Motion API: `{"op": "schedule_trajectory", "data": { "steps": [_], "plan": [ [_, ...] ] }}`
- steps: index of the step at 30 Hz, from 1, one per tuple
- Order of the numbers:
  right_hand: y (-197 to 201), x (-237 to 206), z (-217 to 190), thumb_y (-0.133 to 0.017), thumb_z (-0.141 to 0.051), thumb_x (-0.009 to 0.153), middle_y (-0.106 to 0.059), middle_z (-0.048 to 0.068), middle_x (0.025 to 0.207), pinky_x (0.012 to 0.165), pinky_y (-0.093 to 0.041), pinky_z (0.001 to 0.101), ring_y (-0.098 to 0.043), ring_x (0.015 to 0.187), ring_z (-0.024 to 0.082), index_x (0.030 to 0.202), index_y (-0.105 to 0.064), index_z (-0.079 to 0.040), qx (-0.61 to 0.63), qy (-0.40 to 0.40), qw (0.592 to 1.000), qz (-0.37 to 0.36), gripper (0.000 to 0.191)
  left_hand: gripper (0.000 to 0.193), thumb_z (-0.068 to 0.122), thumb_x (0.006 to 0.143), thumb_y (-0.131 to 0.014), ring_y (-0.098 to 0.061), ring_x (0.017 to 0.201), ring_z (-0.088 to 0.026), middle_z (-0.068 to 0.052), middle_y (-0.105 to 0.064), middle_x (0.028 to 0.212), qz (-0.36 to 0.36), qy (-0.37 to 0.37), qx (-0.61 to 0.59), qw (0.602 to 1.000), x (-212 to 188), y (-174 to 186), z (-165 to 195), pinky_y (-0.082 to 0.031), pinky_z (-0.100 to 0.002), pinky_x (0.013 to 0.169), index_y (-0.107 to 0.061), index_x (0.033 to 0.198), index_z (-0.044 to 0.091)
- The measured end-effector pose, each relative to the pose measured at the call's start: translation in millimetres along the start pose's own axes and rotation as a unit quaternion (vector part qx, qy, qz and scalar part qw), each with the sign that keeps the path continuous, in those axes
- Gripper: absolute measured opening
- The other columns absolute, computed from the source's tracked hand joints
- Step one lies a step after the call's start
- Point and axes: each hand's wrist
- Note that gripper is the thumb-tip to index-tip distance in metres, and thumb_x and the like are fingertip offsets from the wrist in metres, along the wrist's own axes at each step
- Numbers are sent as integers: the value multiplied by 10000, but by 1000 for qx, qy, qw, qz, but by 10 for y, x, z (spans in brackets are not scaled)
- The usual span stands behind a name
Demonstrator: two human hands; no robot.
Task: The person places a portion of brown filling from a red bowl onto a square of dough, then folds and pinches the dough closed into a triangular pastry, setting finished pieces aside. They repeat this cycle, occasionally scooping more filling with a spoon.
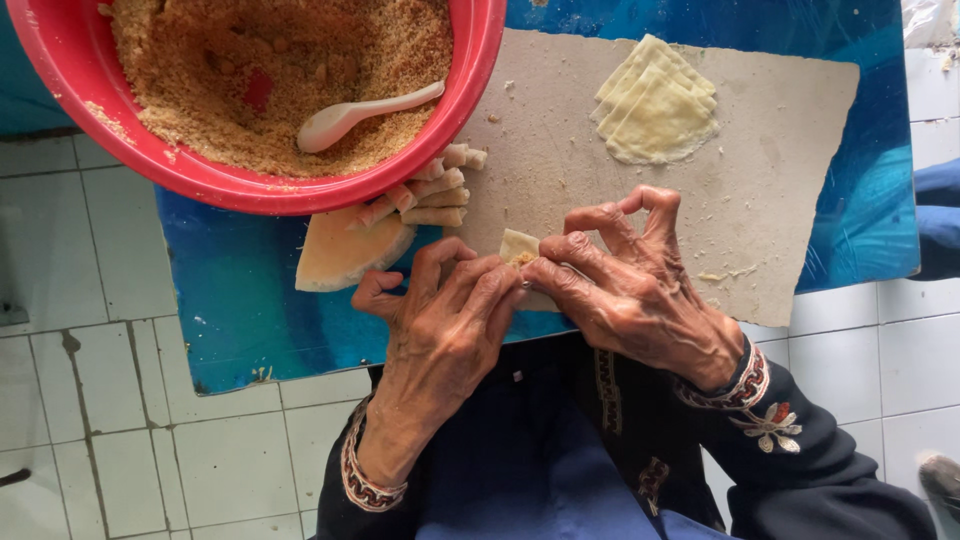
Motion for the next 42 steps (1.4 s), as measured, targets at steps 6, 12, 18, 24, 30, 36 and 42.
{"op": "schedule_trajectory", "data": {
  "steps": [6,12,18,24,30,36,42],
  "plan": [
    [58,78,40,-759,-135,897,-694,-30,1036,955,-306,545,-633,1068,198,1151,-740,-129,8,16,1000,-10,254,202,189,946,-815,-575,1107,-176,73,-667,1046,6,8,12,1000,12,-51,4,-269,-494,936,-720,1118,141],
    [72,110,31,-776,-113,872,-704,-44,989,943,-298,527,-641,1093,189,1129,-740,-121,26,5,1000,-10,260,276,184,895,-808,-540,1089,-197,78,-637,1037,8,20,22,1000,-17,-68,10,-257,-515,908,-732,1161,192],
    [28,123,75,-829,-158,868,-704,-26,1011,943,-299,509,-628,1100,206,1120,-733,-119,87,-4,996,12,272,341,152,875,-790,-533,1101,-200,71,-643,1065,-7,24,3,1000,-13,-63,-6,-258,-517,929,-727,1206,201],
    [38,106,77,-811,-150,828,-680,-25,1009,922,-289,523,-602,1101,233,1121,-755,-146,57,-2,998,-4,298,252,153,913,-809,-542,1100,-212,54,-650,1068,2,39,-25,999,-7,-94,-9,-298,-478,930,-714,1147,163],
    [22,122,110,-800,-156,838,-659,-37,1017,969,-292,523,-577,1175,280,1118,-730,-165,61,-3,998,-31,290,209,151,886,-812,-548,1095,-216,54,-659,1069,27,44,-14,999,13,-109,12,-292,-485,909,-708,1068,153],
    [-2,152,166,-825,-260,895,-693,-37,935,984,-272,531,-571,1261,250,1047,-700,-117,94,-32,995,-33,243,235,113,874,-796,-535,1115,-237,50,-629,1096,10,41,-2,999,30,-72,13,-290,-481,902,-715,1086,174],
    [-25,126,139,-828,-274,885,-705,-15,980,993,-278,531,-542,1274,285,1100,-728,-104,64,-43,997,-33,292,257,106,878,-794,-534,1117,-237,60,-639,1151,7,34,-4,999,34,-46,13,-296,-480,891,-685,1100,175]
  ]
}}
Point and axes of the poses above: each hand's wrist, its own x-axis towards the middle knuckle, its own y-axis out of the back of the hand, z = x × y
